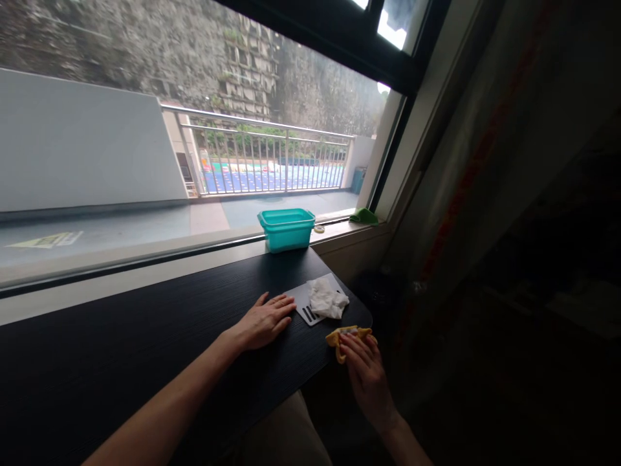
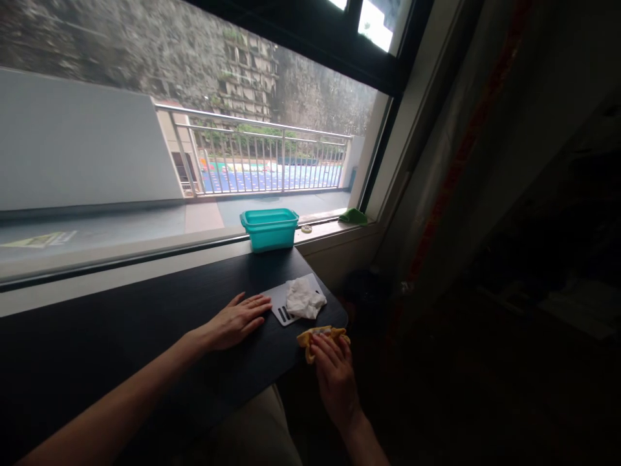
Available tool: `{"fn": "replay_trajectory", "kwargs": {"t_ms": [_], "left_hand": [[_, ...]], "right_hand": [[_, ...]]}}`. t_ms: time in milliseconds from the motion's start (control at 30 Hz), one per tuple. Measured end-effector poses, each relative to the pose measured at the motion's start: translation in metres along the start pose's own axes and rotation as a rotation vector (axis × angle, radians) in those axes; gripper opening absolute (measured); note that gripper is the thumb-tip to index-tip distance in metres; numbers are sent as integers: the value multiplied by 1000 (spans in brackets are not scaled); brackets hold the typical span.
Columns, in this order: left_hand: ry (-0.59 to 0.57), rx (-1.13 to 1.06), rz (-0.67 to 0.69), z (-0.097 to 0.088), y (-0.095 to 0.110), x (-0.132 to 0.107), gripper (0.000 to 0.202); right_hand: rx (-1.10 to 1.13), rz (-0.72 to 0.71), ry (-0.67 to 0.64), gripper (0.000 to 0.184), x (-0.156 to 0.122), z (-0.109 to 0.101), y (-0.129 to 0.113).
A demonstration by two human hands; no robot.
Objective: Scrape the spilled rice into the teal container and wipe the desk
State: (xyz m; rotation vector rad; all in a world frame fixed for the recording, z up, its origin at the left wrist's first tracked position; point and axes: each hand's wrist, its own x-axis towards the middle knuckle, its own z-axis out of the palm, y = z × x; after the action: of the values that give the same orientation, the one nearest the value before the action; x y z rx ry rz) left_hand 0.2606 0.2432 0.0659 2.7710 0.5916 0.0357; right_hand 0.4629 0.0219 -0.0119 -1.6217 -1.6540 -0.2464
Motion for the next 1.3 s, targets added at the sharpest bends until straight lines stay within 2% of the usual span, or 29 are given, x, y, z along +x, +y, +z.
{"fn": "replay_trajectory", "kwargs": {"t_ms": [133, 200, 267, 367, 433, 533, 600, 667, 767, 800, 867, 933, 967, 1033, 1133, 1200, 1300], "left_hand": [[-23, 6, -28, -9, -17, 20, 45], [-29, 6, -41, -13, -23, 33, 45], [-29, 6, -48, -16, -28, 45, 44], [-29, 4, -49, -21, -34, 60, 43], [-34, 4, -64, -23, -38, 67, 45], [-32, 3, -101, -24, -42, 75, 45], [-26, -1, -114, -22, -44, 77, 45], [-23, -5, -117, -20, -46, 78, 46], [-25, -13, -112, -17, -48, 77, 46], [-27, -15, -109, -17, -49, 77, 47], [-33, -20, -104, -16, -51, 77, 48], [-38, -23, -100, -16, -52, 77, 49], [-40, -23, -100, -16, -52, 77, 49], [-45, -20, -103, -15, -52, 78, 48], [-58, -10, -101, -14, -49, 74, 47], [-65, -5, -79, -13, -44, 69, 48], [-74, -3, -17, -11, -31, 55, 48]], "right_hand": [[-35, 65, 63, 40, 15, -8, 38], [-31, 89, 85, 37, 19, -6, 41], [-38, 85, 74, 38, 20, -2, 35], [-28, 9, -52, 39, 24, 0, 27], [-34, -11, -144, 38, 35, -2, 30], [-140, 123, -199, 36, 60, 0, 35], [-200, 219, -239, 37, 73, 7, 27], [-176, 199, -311, 41, 80, 15, 11], [-60, 62, -457, 44, 87, 16, -1], [-55, 68, -497, 43, 91, 14, 1], [-119, 187, -533, 42, 100, 9, 9], [-205, 325, -498, 44, 106, 7, 13], [-216, 341, -475, 45, 105, 8, 10], [-154, 251, -445, 48, 96, 12, -1], [15, 48, -365, 42, 65, 11, -11], [55, 44, -198, 41, 43, 4, 0], [62, 210, 67, 35, 20, -18, 37]]}}
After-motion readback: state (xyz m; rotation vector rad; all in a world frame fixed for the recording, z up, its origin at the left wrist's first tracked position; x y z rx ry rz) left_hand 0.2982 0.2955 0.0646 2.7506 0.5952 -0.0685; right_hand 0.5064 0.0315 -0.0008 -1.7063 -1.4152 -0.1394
